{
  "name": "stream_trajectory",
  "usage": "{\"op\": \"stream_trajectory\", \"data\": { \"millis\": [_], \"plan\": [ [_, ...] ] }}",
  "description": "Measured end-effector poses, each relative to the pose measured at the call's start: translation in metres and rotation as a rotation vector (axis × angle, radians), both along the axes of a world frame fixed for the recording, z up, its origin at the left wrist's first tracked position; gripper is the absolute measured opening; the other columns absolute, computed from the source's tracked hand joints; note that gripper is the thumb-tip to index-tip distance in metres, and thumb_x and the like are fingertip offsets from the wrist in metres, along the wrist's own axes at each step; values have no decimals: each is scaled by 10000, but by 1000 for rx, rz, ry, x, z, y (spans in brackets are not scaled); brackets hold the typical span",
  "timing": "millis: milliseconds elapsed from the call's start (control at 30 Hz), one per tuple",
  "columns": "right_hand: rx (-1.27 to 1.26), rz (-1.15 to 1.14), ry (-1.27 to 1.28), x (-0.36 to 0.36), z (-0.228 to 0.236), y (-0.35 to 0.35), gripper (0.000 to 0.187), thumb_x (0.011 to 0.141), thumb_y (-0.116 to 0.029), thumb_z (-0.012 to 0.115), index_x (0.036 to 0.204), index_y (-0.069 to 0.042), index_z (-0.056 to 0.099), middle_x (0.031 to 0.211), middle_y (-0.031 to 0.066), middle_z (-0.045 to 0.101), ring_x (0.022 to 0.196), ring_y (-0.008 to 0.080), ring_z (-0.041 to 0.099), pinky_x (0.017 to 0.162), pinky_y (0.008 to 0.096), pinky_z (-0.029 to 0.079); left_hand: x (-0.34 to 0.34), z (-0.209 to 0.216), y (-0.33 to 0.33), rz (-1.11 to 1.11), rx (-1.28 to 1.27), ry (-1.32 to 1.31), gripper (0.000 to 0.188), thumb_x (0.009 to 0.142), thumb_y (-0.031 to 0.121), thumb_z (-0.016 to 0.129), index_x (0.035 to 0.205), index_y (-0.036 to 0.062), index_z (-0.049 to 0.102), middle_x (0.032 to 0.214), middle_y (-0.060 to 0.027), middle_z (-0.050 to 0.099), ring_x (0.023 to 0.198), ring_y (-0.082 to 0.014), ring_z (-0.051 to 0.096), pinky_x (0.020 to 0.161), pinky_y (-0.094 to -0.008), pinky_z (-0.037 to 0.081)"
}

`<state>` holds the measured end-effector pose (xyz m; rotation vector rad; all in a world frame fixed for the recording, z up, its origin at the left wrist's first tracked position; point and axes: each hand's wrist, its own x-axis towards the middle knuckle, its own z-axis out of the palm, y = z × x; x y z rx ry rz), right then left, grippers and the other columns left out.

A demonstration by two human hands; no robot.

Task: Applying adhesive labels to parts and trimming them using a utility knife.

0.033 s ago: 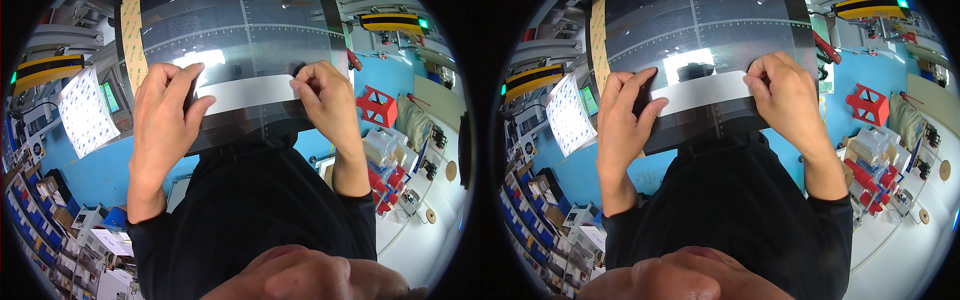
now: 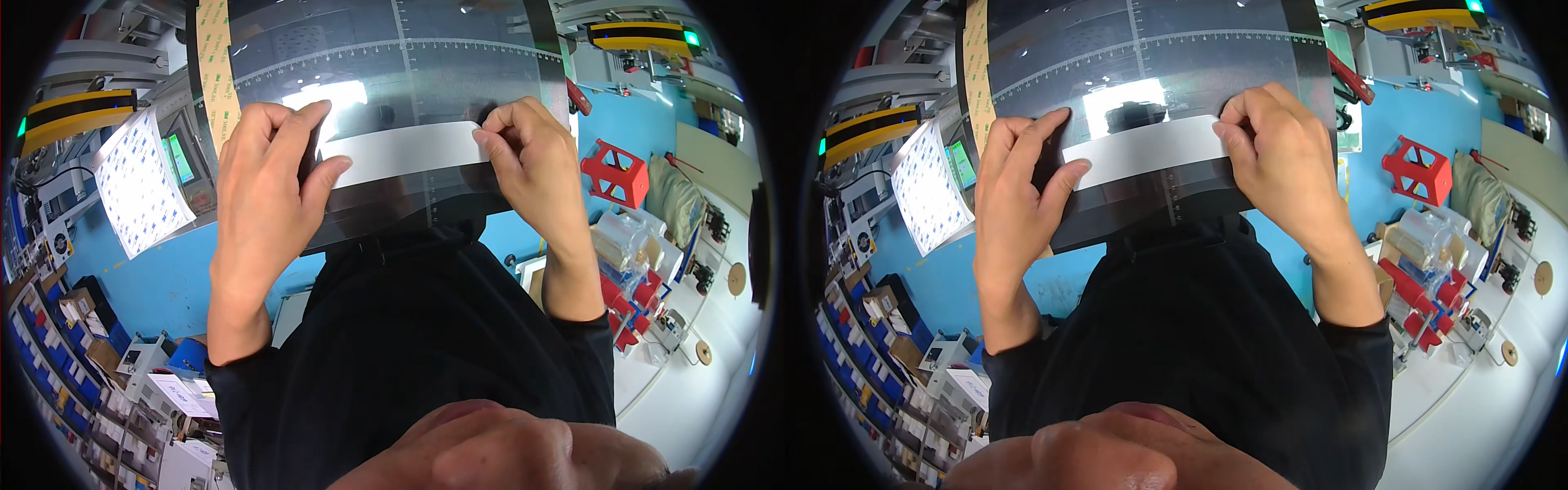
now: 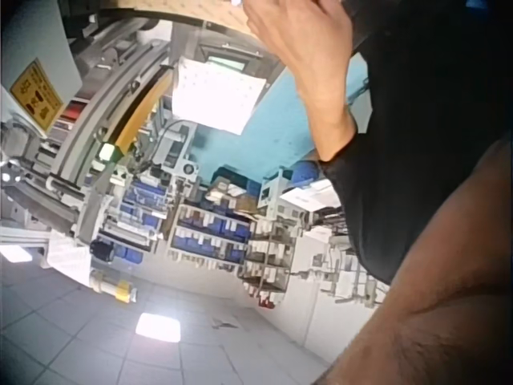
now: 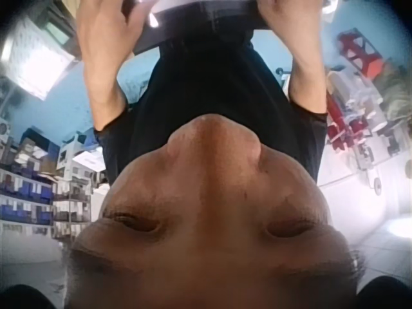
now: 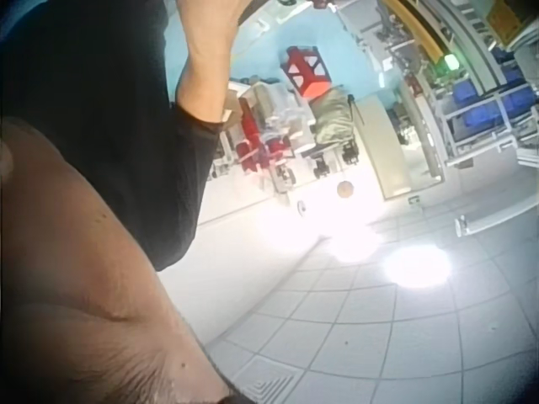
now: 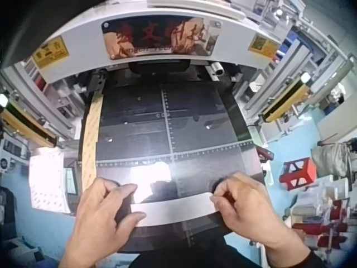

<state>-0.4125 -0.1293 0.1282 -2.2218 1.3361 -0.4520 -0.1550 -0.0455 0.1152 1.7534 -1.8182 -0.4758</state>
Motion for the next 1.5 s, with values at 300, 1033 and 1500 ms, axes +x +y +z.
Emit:
{"op": "stream_trajectory", "data": {
  "millis": [300, 1033, 1500],
  "plan": [
    [-104, 17, -45, 0, -7, 5, 91, 834, 33, 713, 889, 10, 644, 807, 105, 603, 662, 231, 601, 588, 319, 472, -2, 3, 1, -19, 62, -48, 672, 658, 207, 889, 1256, 12, 652, 996, -93, 534, 925, -258, 545, 813, -351, 472],
    [-31, 466, -536, -37, -8, 51, 215, 778, 80, 639, 946, -55, 653, 900, 89, 588, 774, 234, 573, 664, 345, 474, 12, 8, 16, -236, 15, 92, 302, 650, 148, 870, 865, 47, 683, 950, -69, 620, 866, -269, 577, 762, -367, 434],
    [421, -33, -297, -9, 2, -4, 106, 909, 50, 672, 986, 9, 611, 870, -20, 561, 751, 34, 523, 660, 172, 412, -18, 5, 12, 289, 179, 390, 112, 891, 87, 725, 886, 18, 637, 611, -49, 577, 504, -132, 530, 497, -277, 421]
  ]
}}
